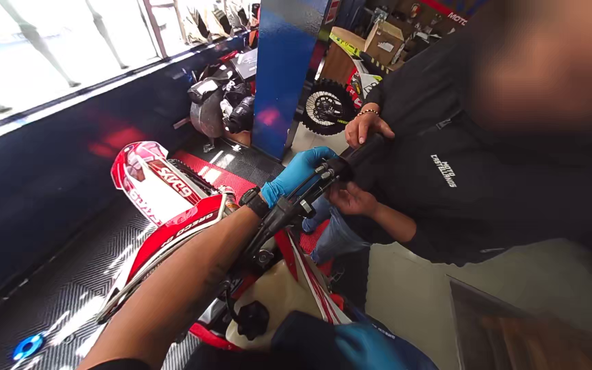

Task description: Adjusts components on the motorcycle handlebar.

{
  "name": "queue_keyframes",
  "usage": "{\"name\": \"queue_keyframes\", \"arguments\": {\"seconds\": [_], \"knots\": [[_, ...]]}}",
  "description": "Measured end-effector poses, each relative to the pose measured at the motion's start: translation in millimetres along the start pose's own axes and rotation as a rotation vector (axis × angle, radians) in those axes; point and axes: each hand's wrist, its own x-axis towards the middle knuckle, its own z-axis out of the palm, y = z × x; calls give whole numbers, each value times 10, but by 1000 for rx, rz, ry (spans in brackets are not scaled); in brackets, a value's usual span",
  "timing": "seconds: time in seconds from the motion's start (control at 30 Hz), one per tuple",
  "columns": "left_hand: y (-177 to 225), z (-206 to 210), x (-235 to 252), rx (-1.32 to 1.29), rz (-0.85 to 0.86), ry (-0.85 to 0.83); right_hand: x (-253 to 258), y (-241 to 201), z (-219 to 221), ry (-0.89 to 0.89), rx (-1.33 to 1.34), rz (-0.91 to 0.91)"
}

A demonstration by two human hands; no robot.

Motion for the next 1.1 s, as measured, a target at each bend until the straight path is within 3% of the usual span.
{"name": "queue_keyframes", "arguments": {"seconds": [0.07,0.13,0.27,0.5,1.1], "knots": [[10,-13,21,21,3,-7,426,-552,-603,330,-181,-255],[22,-11,28,6,16,-6,767,-906,-1201,542,-299,-484],[50,0,17,-4,-1,1,1235,-1300,-1878,564,-522,-647],[-4,-13,37,40,-8,-12,1478,-1398,-1742,611,-565,-535],[100,-8,-3,50,7,-2,1591,-1610,-1418,787,-242,-486]]}}
